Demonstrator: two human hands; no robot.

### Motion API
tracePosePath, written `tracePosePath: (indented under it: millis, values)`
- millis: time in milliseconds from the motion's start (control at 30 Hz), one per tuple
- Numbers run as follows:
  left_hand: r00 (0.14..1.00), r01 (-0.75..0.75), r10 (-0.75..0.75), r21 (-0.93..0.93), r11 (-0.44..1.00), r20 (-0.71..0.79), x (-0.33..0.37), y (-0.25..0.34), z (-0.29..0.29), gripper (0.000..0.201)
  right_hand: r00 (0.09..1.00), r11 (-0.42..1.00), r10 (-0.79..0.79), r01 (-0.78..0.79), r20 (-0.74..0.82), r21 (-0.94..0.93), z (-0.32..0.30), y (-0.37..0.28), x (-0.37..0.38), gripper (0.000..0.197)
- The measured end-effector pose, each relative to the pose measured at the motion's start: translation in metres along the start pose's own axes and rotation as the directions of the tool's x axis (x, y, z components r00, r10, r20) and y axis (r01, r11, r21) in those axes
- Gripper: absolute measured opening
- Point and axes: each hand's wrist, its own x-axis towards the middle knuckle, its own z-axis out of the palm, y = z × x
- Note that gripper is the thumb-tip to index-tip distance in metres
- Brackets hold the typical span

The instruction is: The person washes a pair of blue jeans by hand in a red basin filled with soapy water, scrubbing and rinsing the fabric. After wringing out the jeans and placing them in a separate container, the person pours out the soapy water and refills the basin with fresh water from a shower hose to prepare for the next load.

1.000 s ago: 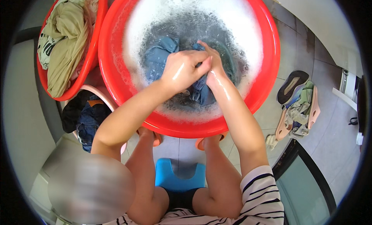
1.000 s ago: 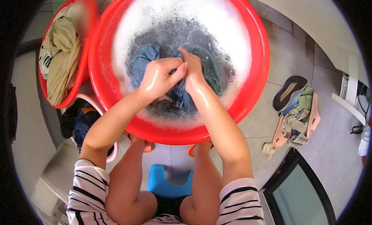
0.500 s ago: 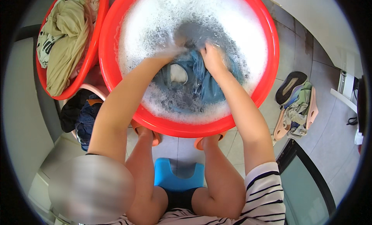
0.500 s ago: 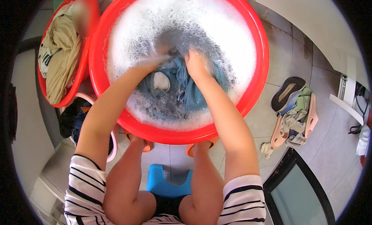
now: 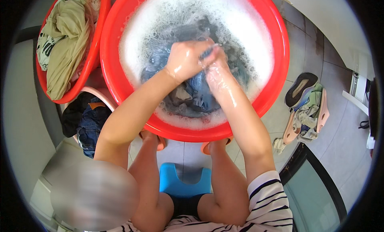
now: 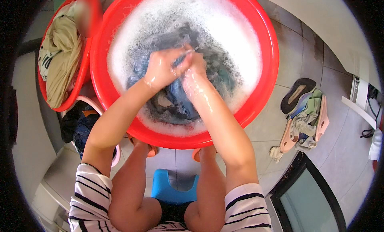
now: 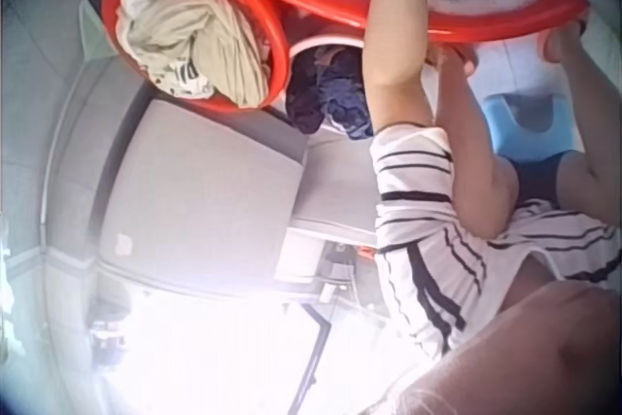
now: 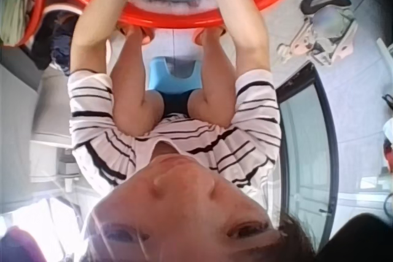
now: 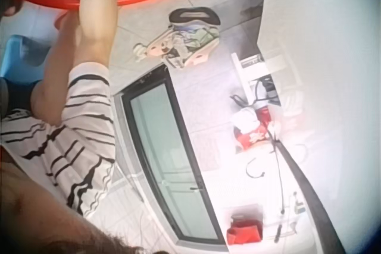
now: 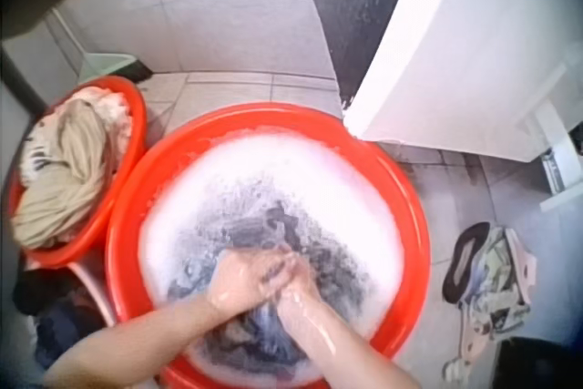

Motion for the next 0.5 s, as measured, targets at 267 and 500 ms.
tracePosePath:
  millis: [267, 500]
  values:
    - [0.777, 0.628, -0.617, -0.092, 0.773, 0.121, 0.011, -0.016, 0.007, 0.038, 0.99, 0.96, -0.101, 0.124, 0.102, -0.251, -0.01, 0.003, -0.005, 0.028]
    - [0.953, 0.241, -0.242, 0.026, 0.97, 0.182, -0.008, 0.016, 0.007, 0.033, 0.997, 0.971, -0.078, 0.081, 0.02, -0.226, -0.026, -0.005, 0.004, 0.03]
